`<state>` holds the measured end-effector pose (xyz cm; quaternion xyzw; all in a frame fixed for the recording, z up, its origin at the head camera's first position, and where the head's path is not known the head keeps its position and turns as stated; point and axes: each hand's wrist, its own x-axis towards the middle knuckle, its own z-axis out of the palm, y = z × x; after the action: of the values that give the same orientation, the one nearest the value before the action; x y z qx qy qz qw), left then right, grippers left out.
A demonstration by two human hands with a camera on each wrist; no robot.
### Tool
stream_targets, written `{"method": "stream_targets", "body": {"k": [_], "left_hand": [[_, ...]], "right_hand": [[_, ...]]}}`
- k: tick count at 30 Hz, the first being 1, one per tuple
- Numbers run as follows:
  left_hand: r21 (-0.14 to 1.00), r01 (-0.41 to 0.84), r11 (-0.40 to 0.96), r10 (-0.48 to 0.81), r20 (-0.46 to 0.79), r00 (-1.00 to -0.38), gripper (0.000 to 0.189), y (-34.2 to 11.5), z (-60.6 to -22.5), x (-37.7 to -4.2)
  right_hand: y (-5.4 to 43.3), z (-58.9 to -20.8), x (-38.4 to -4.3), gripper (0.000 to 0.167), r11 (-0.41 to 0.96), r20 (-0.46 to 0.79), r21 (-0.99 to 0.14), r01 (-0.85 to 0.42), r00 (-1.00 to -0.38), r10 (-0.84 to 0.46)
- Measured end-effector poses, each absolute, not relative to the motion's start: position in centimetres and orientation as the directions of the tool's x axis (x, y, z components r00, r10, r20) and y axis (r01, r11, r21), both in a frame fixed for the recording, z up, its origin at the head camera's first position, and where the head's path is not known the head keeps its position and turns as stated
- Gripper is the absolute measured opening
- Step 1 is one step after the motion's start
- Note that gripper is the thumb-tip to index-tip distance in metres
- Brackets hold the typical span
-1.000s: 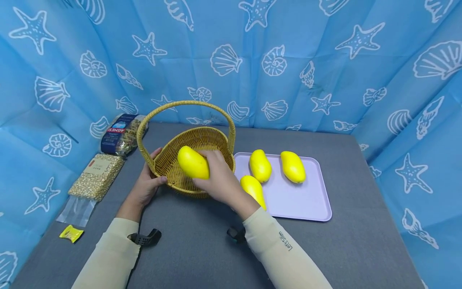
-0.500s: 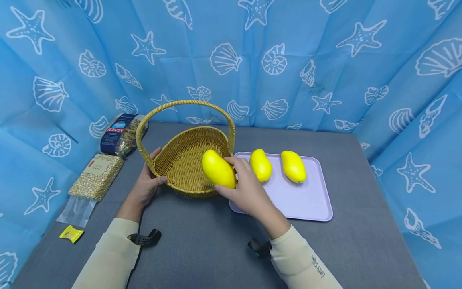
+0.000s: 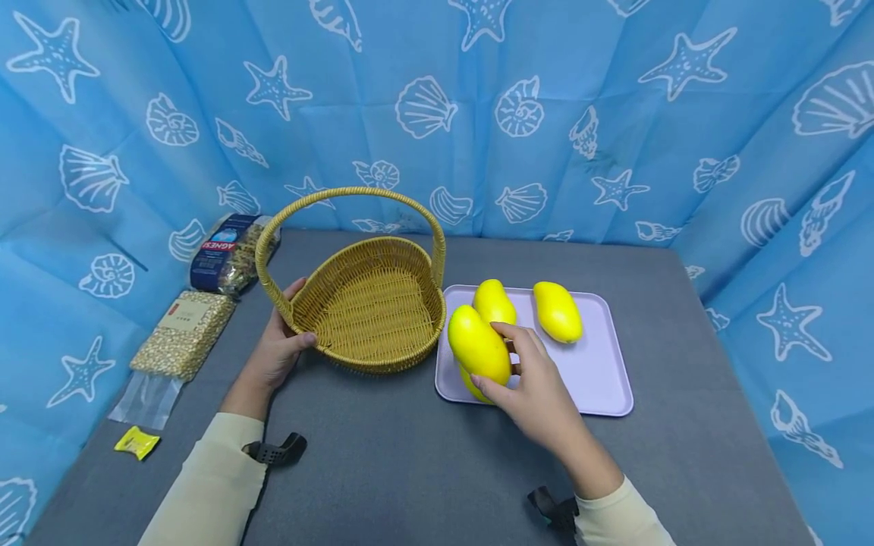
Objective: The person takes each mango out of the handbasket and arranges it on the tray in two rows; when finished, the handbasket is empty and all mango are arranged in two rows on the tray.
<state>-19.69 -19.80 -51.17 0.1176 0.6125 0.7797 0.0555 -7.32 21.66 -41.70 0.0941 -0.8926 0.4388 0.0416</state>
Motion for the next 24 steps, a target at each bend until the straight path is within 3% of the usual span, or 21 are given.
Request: {"method": "stream_targets", "body": {"k": [10, 24], "left_hand": [[0.966, 0.055, -0.251, 0.231, 0.115, -0.966, 0.102, -19.8, -51.3, -19.5], [0.967, 0.059, -0.247, 0.232, 0.118, -0.965, 0.101, -19.9, -51.3, -19.6]], "right_hand": [[25.2, -42.8, -6.4, 0.084, 0.668, 0.094, -0.740, -0.078, -0.996, -0.013], [28.6, -45.5, -5.8, 0.079, 0.778, -0.011, -0.628, 0.033, -0.999, 0.033]]}}
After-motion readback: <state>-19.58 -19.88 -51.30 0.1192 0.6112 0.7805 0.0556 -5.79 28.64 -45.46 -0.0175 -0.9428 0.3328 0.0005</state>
